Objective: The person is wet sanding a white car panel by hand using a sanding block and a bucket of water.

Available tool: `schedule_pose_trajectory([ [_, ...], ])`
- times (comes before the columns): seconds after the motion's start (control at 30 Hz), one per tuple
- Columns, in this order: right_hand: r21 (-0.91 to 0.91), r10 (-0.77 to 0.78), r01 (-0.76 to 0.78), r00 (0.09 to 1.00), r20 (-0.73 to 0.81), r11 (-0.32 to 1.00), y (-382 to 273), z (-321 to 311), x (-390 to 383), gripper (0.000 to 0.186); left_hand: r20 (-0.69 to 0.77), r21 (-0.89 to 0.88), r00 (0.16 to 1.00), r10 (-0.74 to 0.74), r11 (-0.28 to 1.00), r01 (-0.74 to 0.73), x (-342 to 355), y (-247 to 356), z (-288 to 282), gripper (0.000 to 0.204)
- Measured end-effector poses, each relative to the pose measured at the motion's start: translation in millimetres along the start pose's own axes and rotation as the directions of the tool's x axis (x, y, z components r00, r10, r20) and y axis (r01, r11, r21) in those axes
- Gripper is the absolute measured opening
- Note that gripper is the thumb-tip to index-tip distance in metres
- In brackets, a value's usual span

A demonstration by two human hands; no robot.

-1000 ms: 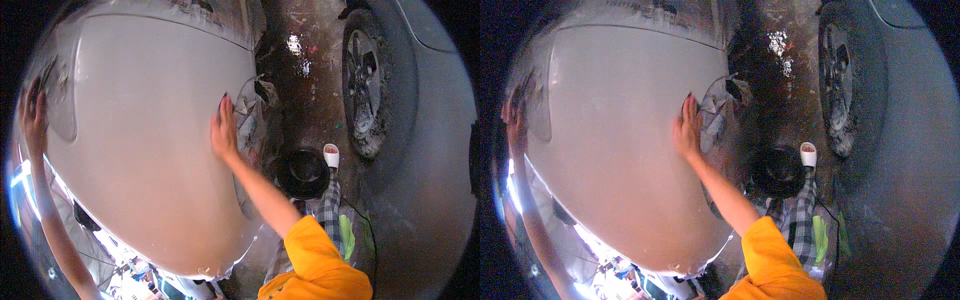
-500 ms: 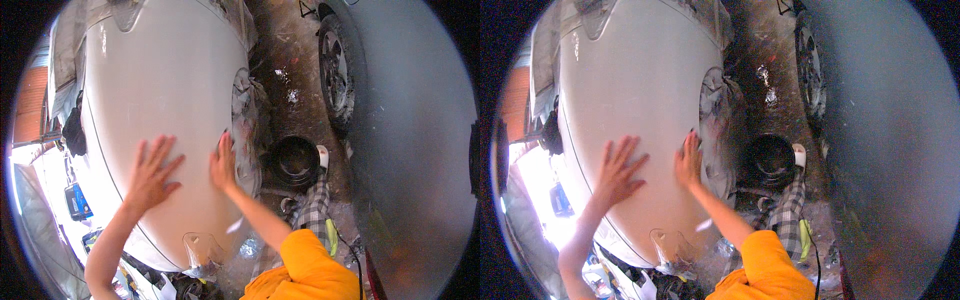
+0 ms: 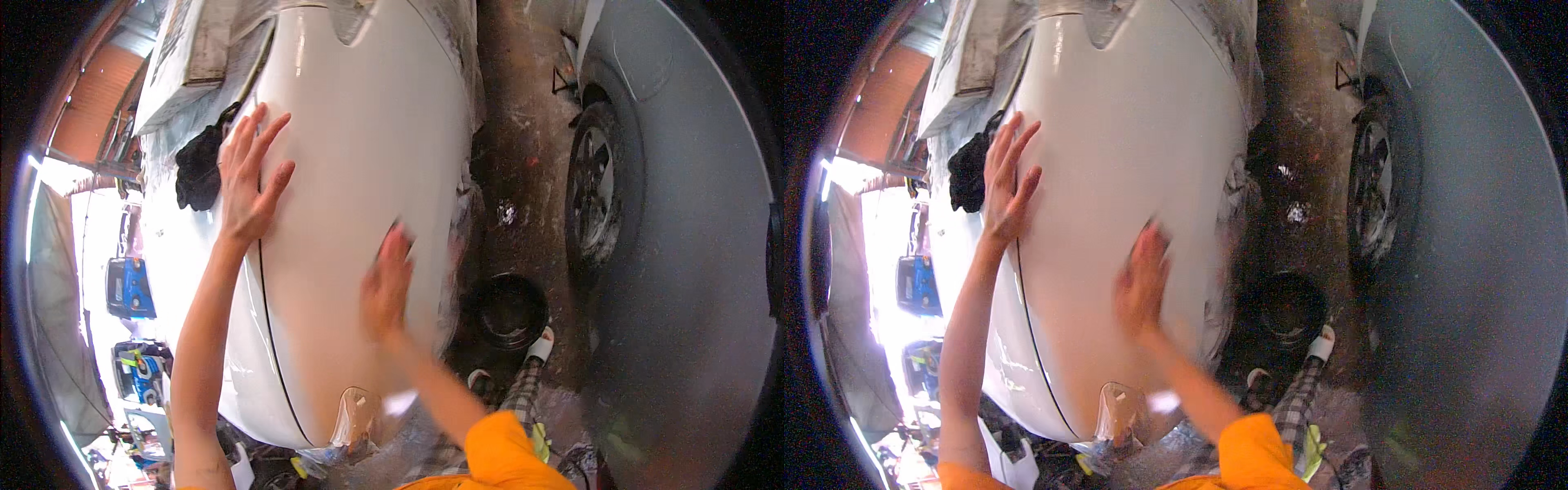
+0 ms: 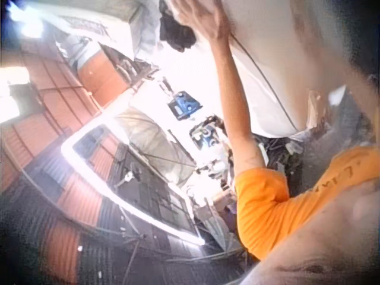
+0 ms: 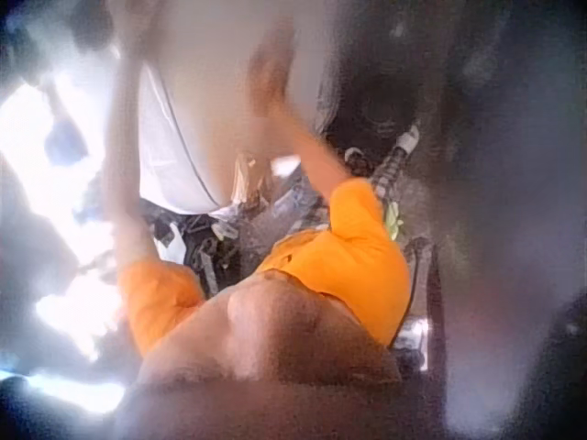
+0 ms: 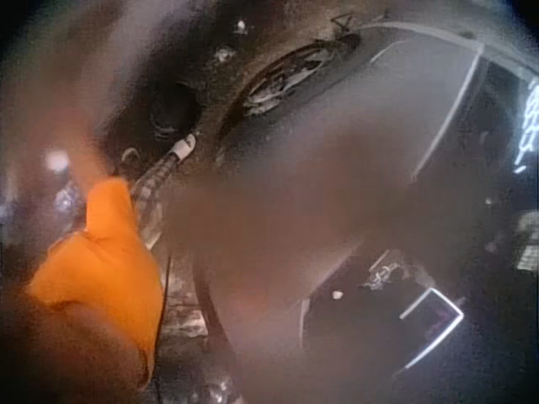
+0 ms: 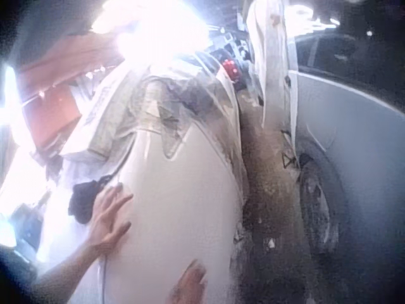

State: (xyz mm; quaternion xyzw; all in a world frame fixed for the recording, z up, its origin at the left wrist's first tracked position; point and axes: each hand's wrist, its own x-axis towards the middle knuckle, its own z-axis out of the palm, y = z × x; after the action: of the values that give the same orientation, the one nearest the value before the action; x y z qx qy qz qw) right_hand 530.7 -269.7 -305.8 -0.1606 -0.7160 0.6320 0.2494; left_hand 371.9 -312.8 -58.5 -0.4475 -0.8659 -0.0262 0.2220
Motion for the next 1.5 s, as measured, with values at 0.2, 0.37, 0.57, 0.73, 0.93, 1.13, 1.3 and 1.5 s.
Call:
schedule_pose_trajectory([
  [0.2, -0.162, -0.399, 0.449, 0.877, 0.270, 0.878, -97.9, 28.2, -38.7, 0.087, -0.062, -0.277, 0.994, -0.094, 0.958, 0.073, 5.0, -26.2, -14.6, 0.068],
  [0.37, -0.302, -0.433, 0.404, 0.901, -0.034, 0.864, -139.0, 23.3, 172.0, 0.073, -0.240, -0.726, 0.922, -0.305, 0.687, 0.039, 17.4, -28.5, 4.5, 0.066],
  [0.57, -0.100, -0.546, 0.634, 0.726, 0.419, 0.767, -94.1, 36.4, -143.4, 0.077, -0.182, -0.700, 0.928, -0.325, 0.706, 0.110, -0.3, -53.3, -1.7, 0.068],
  [0.73, -0.039, -0.273, 0.277, 0.958, 0.085, 0.960, -37.4, 9.8, -10.9, 0.076, -0.059, 0.042, 0.994, 0.095, 0.995, -0.092, 8.4, -48.0, -1.4, 0.054],
  [0.93, 0.048, 0.015, -0.012, 0.998, -0.062, 0.999, 21.9, 23.3, -90.0, 0.074, 0.061, 0.219, 0.998, -0.013, 0.976, -0.001, -6.0, -31.8, 0.0, 0.062],
  [1.13, 0.090, 0.273, -0.275, 0.961, 0.039, 0.957, 60.9, 21.9, -199.0, 0.080, 0.838, -0.217, 0.263, 0.478, 0.734, -0.644, -164.3, 92.9, 19.1, 0.058],
  [1.3, -0.077, 0.127, -0.129, 0.991, -0.034, 0.989, 66.5, -0.6, -77.1, 0.082, 0.495, 0.227, 0.831, 0.253, 0.886, -0.405, 17.7, 36.9, 73.3, 0.060],
  [1.5, 0.065, -0.033, 0.018, 0.970, 0.240, 0.998, -51.2, 15.6, -153.2, 0.092, -0.080, 0.158, 0.975, -0.209, 0.963, 0.219, 143.6, -78.5, 29.2, 0.074],
])
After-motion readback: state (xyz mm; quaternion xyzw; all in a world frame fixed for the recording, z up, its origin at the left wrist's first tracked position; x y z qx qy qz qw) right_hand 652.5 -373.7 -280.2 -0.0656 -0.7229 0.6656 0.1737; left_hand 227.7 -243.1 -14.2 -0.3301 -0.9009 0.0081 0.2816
